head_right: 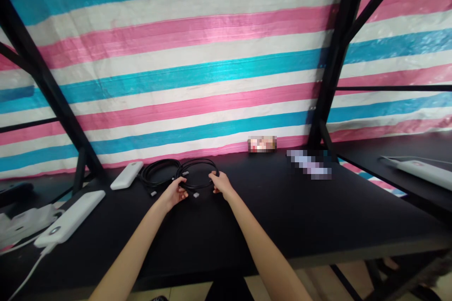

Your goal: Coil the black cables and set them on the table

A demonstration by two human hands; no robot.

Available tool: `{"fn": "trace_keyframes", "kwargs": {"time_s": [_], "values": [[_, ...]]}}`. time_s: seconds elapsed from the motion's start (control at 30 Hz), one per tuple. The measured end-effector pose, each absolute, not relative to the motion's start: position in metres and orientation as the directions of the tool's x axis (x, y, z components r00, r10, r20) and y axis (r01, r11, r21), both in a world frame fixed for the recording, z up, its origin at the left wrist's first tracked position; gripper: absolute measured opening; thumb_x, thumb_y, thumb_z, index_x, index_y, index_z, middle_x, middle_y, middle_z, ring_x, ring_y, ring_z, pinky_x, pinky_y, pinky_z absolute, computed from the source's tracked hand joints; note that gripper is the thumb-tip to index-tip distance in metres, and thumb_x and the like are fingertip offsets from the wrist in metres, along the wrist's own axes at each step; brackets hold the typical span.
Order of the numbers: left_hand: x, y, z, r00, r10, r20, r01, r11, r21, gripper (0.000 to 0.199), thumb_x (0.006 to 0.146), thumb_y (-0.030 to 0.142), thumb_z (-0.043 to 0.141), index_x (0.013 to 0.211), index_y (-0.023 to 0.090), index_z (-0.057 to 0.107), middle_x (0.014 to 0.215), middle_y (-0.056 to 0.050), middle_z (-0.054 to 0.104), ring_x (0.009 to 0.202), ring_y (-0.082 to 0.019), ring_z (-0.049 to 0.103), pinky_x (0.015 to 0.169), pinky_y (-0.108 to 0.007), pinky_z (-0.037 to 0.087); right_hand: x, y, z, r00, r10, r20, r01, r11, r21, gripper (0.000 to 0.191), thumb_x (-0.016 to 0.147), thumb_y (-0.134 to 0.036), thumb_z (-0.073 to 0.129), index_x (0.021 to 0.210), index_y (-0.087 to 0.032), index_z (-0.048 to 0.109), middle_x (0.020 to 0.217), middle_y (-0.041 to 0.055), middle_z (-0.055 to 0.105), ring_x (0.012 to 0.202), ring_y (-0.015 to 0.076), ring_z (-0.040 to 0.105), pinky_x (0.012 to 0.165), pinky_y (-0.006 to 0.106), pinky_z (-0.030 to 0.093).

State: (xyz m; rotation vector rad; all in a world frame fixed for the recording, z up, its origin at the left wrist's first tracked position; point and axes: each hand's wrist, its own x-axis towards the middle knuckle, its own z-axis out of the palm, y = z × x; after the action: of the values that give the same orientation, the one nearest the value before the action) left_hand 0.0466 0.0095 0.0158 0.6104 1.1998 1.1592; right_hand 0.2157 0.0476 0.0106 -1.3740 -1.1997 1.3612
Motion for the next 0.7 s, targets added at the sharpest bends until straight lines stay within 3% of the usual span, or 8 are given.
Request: {"fn": "trace_keyframes", "kwargs": {"time_s": [0.13, 0.27, 0.5, 0.7], "values": [[0.05, 0.008, 0.016, -0.081, 0.918, -0.389, -0.401, 0.327, 0.856, 0.02, 0.079, 0.019, 0.047, 0.06, 0.018, 0.043, 0.033, 0.009, 0.031, 0.031, -0.008, 0.044, 0.034, -0.014, 0.031, 0.216, 0.05, 0.009, -0.04, 0.977, -0.21, 0.028, -0.209, -0.978, 0.007, 0.078, -0.021, 0.056, 0.079, -0.015, 0.054, 0.043, -0.0087, 0.039, 0.031, 0.0045, 0.035, 0.029, 0.015, 0.034], [0.053, 0.007, 0.016, -0.109, 0.922, -0.371, -0.423, 0.294, 0.857, 0.025, 0.081, 0.018, 0.049, 0.057, 0.018, 0.041, 0.034, 0.008, 0.032, 0.033, -0.008, 0.046, 0.034, -0.013, 0.033, 0.215, 0.05, 0.01, -0.034, 0.977, -0.212, -0.018, -0.213, -0.977, 0.011, 0.078, -0.019, 0.056, 0.07, -0.016, 0.049, 0.045, -0.0078, 0.042, 0.032, 0.0041, 0.037, 0.03, 0.015, 0.036], [0.054, 0.008, 0.018, -0.143, 0.932, -0.332, -0.432, 0.242, 0.869, 0.02, 0.081, 0.013, 0.053, 0.062, 0.013, 0.049, 0.044, 0.003, 0.047, 0.04, -0.01, 0.056, 0.037, -0.015, 0.041, 0.216, 0.051, 0.011, -0.014, 0.982, -0.189, -0.174, -0.189, -0.966, 0.006, 0.076, -0.013, 0.055, 0.078, -0.015, 0.05, 0.065, -0.0006, 0.06, 0.039, 0.0043, 0.05, 0.034, 0.014, 0.041], [0.054, 0.011, 0.013, -0.042, 0.966, -0.255, -0.428, 0.213, 0.878, 0.011, 0.076, 0.013, 0.062, 0.069, 0.01, 0.055, 0.068, -0.008, 0.063, 0.063, -0.016, 0.066, 0.06, -0.022, 0.053, 0.218, 0.059, 0.011, 0.112, 0.973, -0.202, -0.26, -0.167, -0.951, 0.028, 0.073, -0.008, 0.057, 0.1, -0.013, 0.051, 0.06, -0.0029, 0.054, 0.045, 0.0084, 0.056, 0.04, 0.016, 0.048]]}}
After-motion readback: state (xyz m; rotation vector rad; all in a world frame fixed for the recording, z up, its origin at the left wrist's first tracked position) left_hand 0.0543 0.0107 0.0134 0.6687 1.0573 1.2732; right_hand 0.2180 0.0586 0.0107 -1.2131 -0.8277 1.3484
